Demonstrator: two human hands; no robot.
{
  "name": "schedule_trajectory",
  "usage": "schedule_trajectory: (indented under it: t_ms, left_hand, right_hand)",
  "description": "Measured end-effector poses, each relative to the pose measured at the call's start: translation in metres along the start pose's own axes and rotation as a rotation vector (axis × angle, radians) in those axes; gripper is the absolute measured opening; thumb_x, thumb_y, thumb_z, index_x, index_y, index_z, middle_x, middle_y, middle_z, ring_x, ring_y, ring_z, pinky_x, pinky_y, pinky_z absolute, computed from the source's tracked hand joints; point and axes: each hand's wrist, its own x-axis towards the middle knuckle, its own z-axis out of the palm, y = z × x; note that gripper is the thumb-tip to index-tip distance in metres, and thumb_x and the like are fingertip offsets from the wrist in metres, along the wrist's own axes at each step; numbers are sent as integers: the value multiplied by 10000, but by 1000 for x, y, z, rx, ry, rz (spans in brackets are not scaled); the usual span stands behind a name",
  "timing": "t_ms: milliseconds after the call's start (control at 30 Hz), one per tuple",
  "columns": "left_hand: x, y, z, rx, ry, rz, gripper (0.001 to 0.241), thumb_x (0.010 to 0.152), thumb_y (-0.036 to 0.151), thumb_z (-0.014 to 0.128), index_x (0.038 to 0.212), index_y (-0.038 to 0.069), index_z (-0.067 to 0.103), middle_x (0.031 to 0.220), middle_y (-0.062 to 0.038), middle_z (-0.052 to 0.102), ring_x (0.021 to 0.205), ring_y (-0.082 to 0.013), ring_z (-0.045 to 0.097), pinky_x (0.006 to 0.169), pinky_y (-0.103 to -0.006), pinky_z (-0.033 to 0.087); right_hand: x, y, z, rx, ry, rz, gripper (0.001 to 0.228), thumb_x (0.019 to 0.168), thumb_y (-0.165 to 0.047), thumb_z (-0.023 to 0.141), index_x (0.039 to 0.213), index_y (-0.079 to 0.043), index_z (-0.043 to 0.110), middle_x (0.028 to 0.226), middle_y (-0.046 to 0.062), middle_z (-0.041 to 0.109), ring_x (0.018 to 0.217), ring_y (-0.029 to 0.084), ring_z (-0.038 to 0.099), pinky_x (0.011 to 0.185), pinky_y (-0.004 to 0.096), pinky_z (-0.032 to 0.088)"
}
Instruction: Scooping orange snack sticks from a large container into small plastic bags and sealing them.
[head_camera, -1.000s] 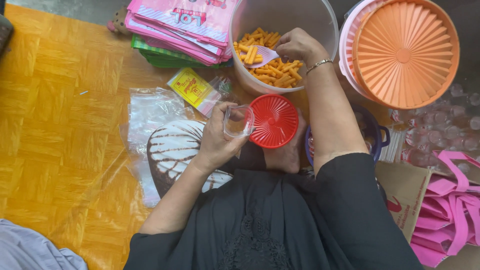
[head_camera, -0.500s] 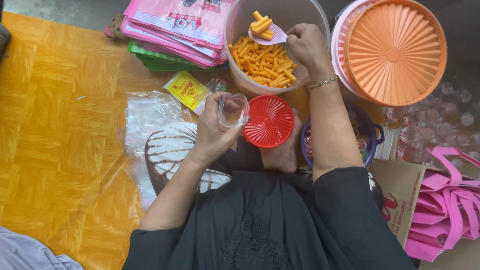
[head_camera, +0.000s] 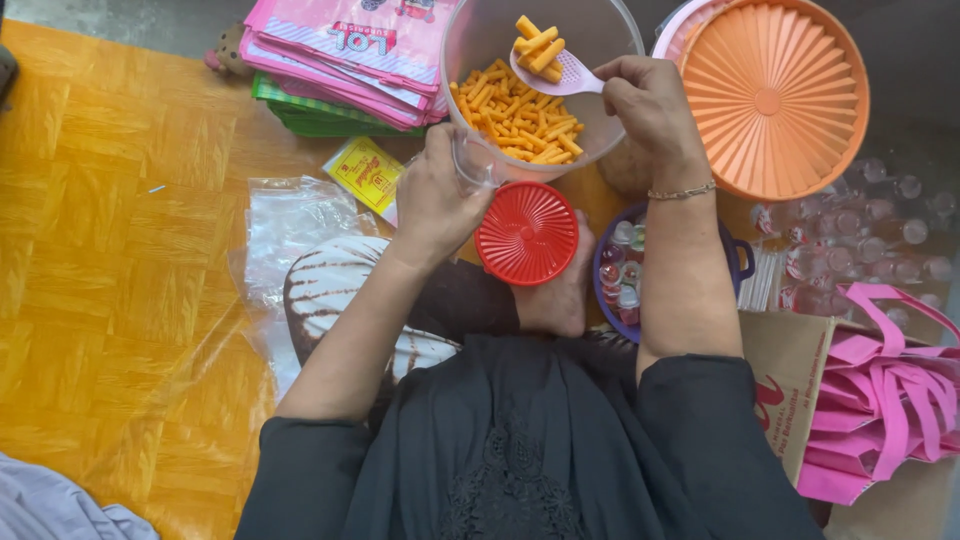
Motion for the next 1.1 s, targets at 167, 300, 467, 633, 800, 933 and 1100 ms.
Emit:
schedule_trajectory:
  t_ms: [167, 300, 467, 633, 800, 933, 1100]
  left_hand:
    - [21, -3, 12, 49, -133, -64, 498, 655, 230, 650, 1030, 12, 405, 803, -160, 607, 684, -339, 609, 596, -416, 465]
    - [34, 2, 15, 40, -159, -110, 454, 640, 210, 604, 1015, 26, 425, 611, -38, 563, 552, -269, 589, 551, -388, 460]
    - [38, 2, 27, 113, -226, -78, 529, 611, 269, 699, 999, 52, 413, 755, -126, 606, 638, -333, 607, 554, -410, 469]
    - [36, 9, 28, 91, -305, -51, 494, 631, 238, 686, 994, 26, 424, 783, -154, 609, 652, -368, 604, 560, -443, 473]
    - [36, 14, 34, 54, -314, -29, 590, 615, 392, 751, 950, 11, 449, 873, -147, 626, 731, -339, 616, 592, -434, 469]
    - [41, 2, 52, 75, -296, -29, 553, 583, 237, 714, 983, 31, 392, 769, -155, 612, 693, -377, 605, 569, -461, 449]
    - [48, 5, 57, 77, -152, -50, 500, 635, 212, 694, 971, 10, 383, 759, -145, 617, 675, -337, 619, 587, -425, 460]
  right_hand:
    - [-17, -23, -21, -44, -128, -35, 276, 738, -12, 426, 935, 50, 610, 683, 50, 533, 597, 77, 462, 495, 153, 354]
    - [-23, -30, -34, -109, -234, 4, 278, 749, -55, 449, 956, 31, 613, 655, 49, 519, 558, 70, 437, 444, 149, 302]
    - [-33, -49, -37, -135, -300, 87, 278, 728, -29, 444, 940, 27, 616, 634, 35, 530, 485, 55, 416, 395, 151, 302]
    - [-33, -54, -37, -302, -358, 88, 256, 728, -66, 464, 909, -7, 636, 618, 17, 529, 462, 72, 411, 392, 183, 317]
    - [-25, -52, -31, -601, -328, -30, 277, 697, -74, 492, 921, -18, 645, 645, 81, 589, 512, 167, 503, 481, 271, 418]
    - [-23, -64, -23, -759, -257, -56, 267, 681, -129, 517, 902, -90, 663, 710, 96, 618, 603, 256, 563, 587, 347, 451]
    - [-12, -73, -19, -964, -205, -227, 220, 683, -204, 551, 844, -131, 682, 719, 85, 629, 630, 302, 576, 590, 394, 450]
